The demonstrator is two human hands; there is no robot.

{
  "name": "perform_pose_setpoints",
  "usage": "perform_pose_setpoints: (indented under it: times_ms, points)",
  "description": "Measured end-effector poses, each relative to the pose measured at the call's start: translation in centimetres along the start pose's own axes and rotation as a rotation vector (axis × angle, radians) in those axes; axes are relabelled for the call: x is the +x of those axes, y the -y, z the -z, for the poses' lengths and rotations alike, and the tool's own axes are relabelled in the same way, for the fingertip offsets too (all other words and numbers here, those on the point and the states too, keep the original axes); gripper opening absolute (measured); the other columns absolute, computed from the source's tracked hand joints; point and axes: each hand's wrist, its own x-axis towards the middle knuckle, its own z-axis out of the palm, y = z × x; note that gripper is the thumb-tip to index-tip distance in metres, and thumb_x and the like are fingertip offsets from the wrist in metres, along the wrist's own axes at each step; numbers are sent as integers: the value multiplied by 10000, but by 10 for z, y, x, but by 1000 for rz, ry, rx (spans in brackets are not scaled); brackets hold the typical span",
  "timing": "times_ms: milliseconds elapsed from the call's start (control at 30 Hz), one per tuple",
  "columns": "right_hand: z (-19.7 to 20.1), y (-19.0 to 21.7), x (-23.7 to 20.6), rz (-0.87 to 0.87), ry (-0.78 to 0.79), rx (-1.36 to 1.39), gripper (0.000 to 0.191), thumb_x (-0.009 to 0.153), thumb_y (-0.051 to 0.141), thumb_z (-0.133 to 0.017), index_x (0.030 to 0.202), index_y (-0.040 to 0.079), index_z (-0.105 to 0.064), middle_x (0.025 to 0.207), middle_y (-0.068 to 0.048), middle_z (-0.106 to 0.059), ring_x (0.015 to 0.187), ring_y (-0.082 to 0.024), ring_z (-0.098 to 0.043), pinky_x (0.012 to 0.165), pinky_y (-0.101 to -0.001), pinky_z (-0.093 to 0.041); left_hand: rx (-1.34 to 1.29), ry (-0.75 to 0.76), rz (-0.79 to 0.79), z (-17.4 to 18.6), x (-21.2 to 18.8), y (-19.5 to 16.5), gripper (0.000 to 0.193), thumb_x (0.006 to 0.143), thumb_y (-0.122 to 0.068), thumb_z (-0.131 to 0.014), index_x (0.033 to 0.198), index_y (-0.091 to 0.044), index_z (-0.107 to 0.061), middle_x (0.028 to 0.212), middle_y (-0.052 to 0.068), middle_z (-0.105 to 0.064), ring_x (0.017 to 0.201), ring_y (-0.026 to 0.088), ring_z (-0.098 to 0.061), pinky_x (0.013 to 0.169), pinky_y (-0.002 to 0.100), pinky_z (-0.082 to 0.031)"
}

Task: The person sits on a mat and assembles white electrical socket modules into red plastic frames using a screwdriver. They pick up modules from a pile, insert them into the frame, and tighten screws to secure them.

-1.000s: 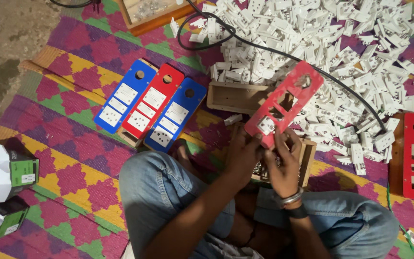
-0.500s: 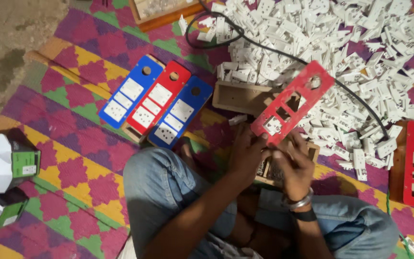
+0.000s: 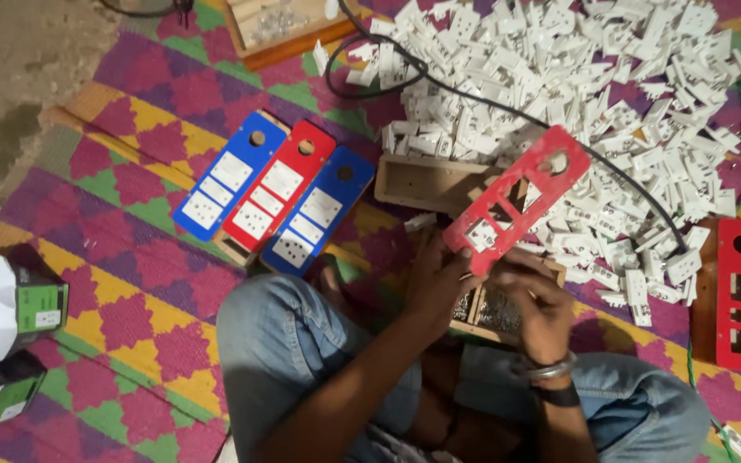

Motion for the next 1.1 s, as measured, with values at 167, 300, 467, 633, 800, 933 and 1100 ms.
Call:
perform_pose_setpoints:
  times_ms: [167, 300, 467, 633, 800, 933, 1100]
  points:
    - [17, -19, -6, -353, 218, -698, 231, 872, 263, -775, 1028, 95, -745, 1114, -176, -750, 870, -396, -719, 739, -513, -568, 107, -7, -142, -2, 0, -3, 223, 988, -67, -577, 1200, -43, -511, 1234, 68, -485, 1119, 193, -610, 899, 393, -612]
    - [-1, -38, -11, -284, 389, -1027, 313, 739, 316, -787, 1041, 238, -764, 1152, -143, -707, 850, -421, -709, 737, -533, -577, 654, -88, -288, 0, -8, -3, 208, 1003, -103, -637, 1153, 31, -584, 1194, 142, -523, 982, 210, -623, 789, 341, -663]
    - [0, -41, -14, -300, 372, -1040, 190, 756, 328, -789, 938, 274, -796, 1003, -129, -752, 826, -393, -723, 748, -511, -585, 565, -46, -285, 7, -4, 6, 408, 988, -139, -606, 1387, -53, -602, 1039, 61, -696, 901, 133, -644, 775, 299, -558]
    - [18, -24, -4, -331, 226, -583, 126, 815, 139, -803, 938, 152, -822, 835, -155, -775, 735, -284, -741, 685, -375, -587, 542, 28, -435, 12, 6, 20, 392, 1004, -124, -590, 1387, -42, -578, 1127, 121, -696, 1001, 176, -638, 874, 347, -521]
    - [23, -3, 12, -325, -87, 119, 143, 902, -80, -750, 1038, -41, -771, 897, -76, -753, 705, -112, -625, 625, -250, -490, 779, 79, -493, 14, 1, 27, 405, 999, -135, -580, 1389, -31, -558, 1169, 209, -694, 1057, 320, -678, 864, 399, -524]
    - [22, 8, 25, -293, -122, 163, 151, 929, -32, -740, 1077, -23, -768, 971, -88, -759, 798, -118, -652, 718, -232, -509, 874, 143, -477, 4, -2, 28, 377, 1002, -133, -584, 1367, -41, -600, 1044, 203, -728, 927, 338, -720, 806, 405, -548]
    - [23, 11, 29, -216, -83, 9, 183, 886, -50, -768, 1068, -30, -770, 1051, -88, -750, 896, -113, -658, 794, -224, -517, 768, 209, -339, -5, -13, 23, 403, 1008, -117, -551, 1406, -59, -532, 1071, 188, -717, 913, 281, -747, 795, 390, -563]
